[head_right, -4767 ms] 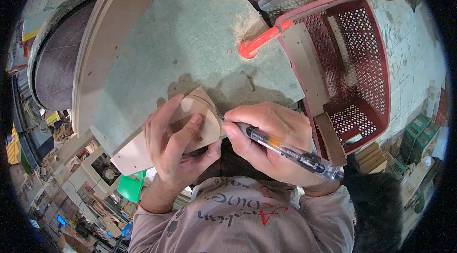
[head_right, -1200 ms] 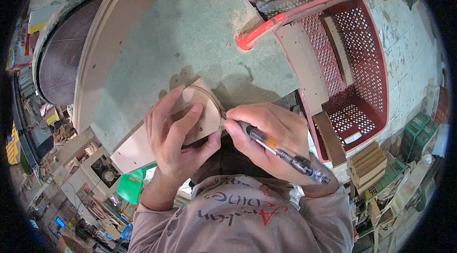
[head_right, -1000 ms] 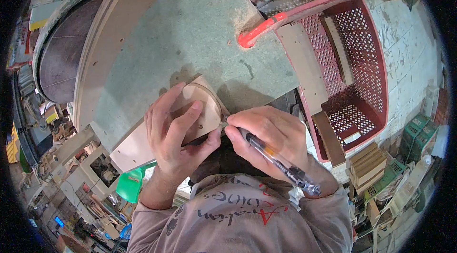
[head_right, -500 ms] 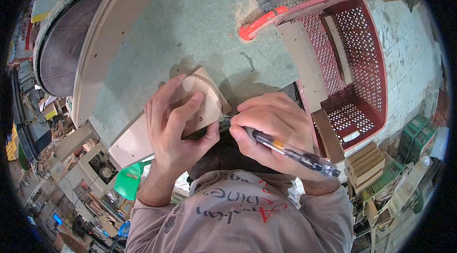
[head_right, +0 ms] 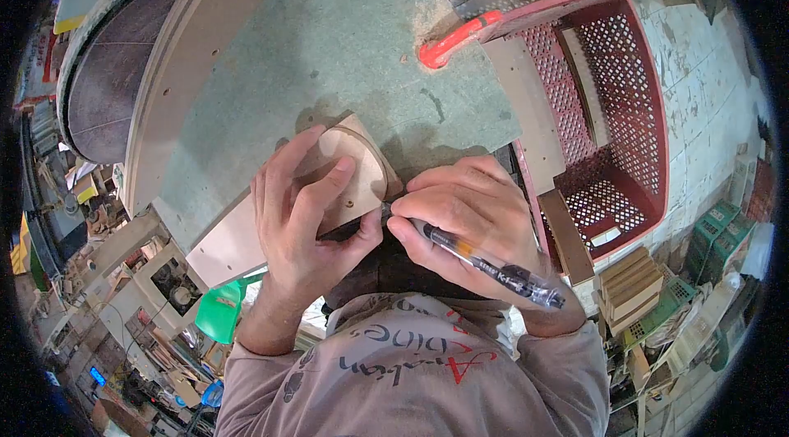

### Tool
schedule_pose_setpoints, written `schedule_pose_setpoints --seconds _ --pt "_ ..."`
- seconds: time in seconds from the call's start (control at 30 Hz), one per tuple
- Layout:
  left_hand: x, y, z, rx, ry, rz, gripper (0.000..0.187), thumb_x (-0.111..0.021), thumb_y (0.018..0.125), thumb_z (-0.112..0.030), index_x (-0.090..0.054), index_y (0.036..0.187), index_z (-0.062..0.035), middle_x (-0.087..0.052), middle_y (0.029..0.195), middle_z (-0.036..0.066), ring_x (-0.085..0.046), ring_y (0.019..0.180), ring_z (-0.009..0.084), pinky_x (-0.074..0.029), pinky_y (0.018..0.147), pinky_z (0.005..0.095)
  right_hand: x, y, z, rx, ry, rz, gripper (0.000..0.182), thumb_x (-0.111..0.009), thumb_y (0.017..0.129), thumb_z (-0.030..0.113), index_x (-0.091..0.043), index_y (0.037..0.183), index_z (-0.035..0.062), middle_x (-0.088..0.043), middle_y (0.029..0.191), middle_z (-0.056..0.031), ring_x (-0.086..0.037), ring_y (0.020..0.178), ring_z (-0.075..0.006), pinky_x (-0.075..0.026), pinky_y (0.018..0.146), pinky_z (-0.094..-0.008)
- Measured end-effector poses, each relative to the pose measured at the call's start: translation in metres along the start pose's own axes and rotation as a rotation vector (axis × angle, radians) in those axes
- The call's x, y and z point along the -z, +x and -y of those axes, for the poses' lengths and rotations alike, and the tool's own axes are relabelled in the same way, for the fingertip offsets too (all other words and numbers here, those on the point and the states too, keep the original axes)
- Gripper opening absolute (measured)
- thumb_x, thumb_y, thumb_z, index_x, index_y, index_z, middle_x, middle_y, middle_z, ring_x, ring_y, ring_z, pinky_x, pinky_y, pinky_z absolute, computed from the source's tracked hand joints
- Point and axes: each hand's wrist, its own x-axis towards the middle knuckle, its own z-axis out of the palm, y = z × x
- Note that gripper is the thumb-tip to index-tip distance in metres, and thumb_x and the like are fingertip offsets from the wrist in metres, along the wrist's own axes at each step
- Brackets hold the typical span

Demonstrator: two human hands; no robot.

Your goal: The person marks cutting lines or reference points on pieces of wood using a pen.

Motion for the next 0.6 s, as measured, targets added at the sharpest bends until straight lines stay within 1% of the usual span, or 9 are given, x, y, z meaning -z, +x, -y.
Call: schedule_pose_setpoints --seconds 0.1,0.2,0.27,0.43,0.5,0.6 --pt "-0.0004 -0.0009 0.0002 0.002 0.009 0.002 0.053 -0.081 0.058 -0.016 -0.063 0.108 -0.012 -0.055 0.125 0.017 -0.055 0.105 0.0342 -0.044 0.088 0.0427 0.0009 0.0015 -0.0003 -0.014 -0.006 0.004 0.029 -0.079 0.071 0.005 -0.062 0.094 0.0083 -0.067 0.082 -0.0043 -0.067 0.079 -0.0213 -0.047 0.072 -0.034" --pt "-0.0014 -0.0006 0.0007 -0.004 0.008 -0.01 0.054 -0.082 0.057 -0.016 -0.063 0.108 -0.0122 -0.055 0.125 0.017 -0.055 0.105 0.034 -0.044 0.087 0.0426 -0.0006 0.0007 -0.0022 -0.016 -0.005 -0.059 0.03 -0.079 0.071 0.004 -0.063 0.095 0.0078 -0.067 0.082 -0.0047 -0.067 0.079 -0.0218 -0.047 0.071 -0.0338" --pt "-0.0014 -0.0007 0.0004 -0.001 0.003 -0.009 0.055 -0.082 0.057 -0.016 -0.063 0.108 -0.0122 -0.055 0.125 0.017 -0.055 0.105 0.0339 -0.044 0.087 0.0427 -0.0008 0.0003 -0.0031 -0.007 0.04 -0.095 0.018 -0.073 0.079 0.008 -0.061 0.091 0.0045 -0.067 0.078 -0.007 -0.066 0.075 -0.0248 -0.049 0.066 -0.034" --pt "-0.0013 -0.0013 0.0004 0.001 0.002 -0.003 0.056 -0.082 0.057 -0.016 -0.062 0.109 -0.0123 -0.055 0.125 0.017 -0.055 0.105 0.0342 -0.044 0.088 0.0431 0.0006 0.0017 -0.0013 0.014 -0.001 -0.038 0.017 -0.073 0.079 0.008 -0.061 0.091 0.0056 -0.067 0.078 -0.0046 -0.066 0.074 -0.0233 -0.048 0.066 -0.0347" --pt "-0.0032 -0.0035 0.0012 0.023 0.004 -0.006 0.059 -0.081 0.055 -0.02 -0.063 0.111 -0.0168 -0.052 0.127 0.012 -0.054 0.109 0.031 -0.042 0.089 0.0462 -0.0004 0.0023 -0.0003 0.003 -0.021 -0.023 0.017 -0.073 0.078 0.008 -0.061 0.09 0.0072 -0.067 0.078 -0.0024 -0.066 0.074 -0.0221 -0.047 0.066 -0.0349" --pt "-0.0024 -0.0028 0.0006 0.026 0.008 -0.006 0.059 -0.081 0.055 -0.021 -0.062 0.111 -0.0169 -0.052 0.127 0.012 -0.054 0.109 0.0311 -0.042 0.089 0.0463 0.001 0.0052 0.0014 -0.03 -0.019 -0.017 0.016 -0.074 0.077 0.009 -0.062 0.088 0.0077 -0.067 0.078 -0.0028 -0.065 0.074 -0.0219 -0.046 0.067 -0.0342"
